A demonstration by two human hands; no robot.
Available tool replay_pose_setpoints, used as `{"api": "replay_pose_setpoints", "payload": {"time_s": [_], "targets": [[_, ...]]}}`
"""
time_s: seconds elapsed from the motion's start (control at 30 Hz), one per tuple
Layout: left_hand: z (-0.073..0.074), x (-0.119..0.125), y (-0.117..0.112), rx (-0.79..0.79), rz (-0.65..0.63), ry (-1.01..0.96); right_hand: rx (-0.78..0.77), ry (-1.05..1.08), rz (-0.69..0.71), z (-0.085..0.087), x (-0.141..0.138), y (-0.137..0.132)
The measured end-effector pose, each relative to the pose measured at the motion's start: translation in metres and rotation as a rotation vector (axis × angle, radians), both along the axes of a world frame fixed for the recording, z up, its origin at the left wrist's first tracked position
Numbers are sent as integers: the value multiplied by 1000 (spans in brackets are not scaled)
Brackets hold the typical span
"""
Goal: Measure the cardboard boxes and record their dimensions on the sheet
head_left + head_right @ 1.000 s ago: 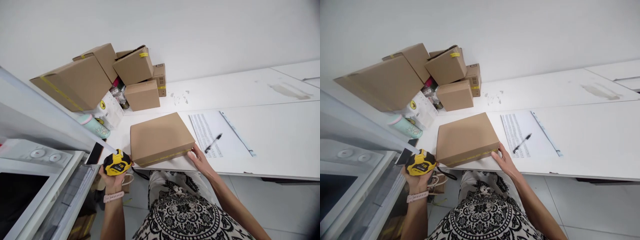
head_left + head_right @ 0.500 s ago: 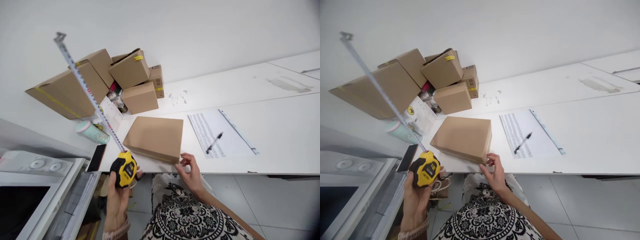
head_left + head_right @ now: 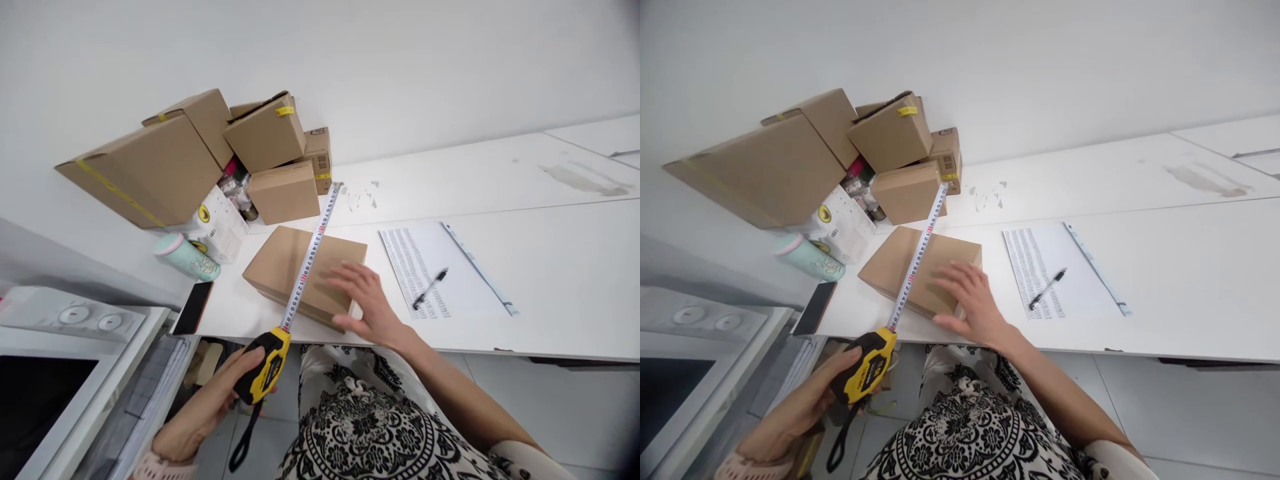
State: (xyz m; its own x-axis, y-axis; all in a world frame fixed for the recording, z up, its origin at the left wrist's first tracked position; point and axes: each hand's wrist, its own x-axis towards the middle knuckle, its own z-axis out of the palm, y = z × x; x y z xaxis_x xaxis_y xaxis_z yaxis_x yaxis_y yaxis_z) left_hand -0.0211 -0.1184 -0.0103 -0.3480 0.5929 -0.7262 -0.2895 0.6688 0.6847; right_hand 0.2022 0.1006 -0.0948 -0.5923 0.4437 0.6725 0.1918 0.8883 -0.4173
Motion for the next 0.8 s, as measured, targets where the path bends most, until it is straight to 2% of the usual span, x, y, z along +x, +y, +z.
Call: {"api": "replay_pose_setpoints", "payload": {"time_s": [0.07,0.13,0.23,0.33,0.43,0.5,0.6,0.7,0.8], "targets": [[7,-6,2,-63,-37,-4,88,-91,72,-4,-1,-6],[12,-9,2,-103,-94,-20,125,-114,41,-9,1,-6],[19,-12,-2,-159,-189,8,64,-107,-9,-10,10,4],[26,-15,-8,-182,-250,53,-57,-78,5,4,22,21],[34,-15,-8,-168,-285,88,-146,-43,-61,27,24,45],[39,-13,-5,-163,-312,93,-163,-58,-119,39,16,67],[48,-5,1,-186,-357,80,-195,-147,-107,48,-8,101],[53,1,5,-207,-367,116,-228,-252,-50,48,-34,123],[53,1,1,-227,-397,113,-280,-364,-29,45,-49,130]]}}
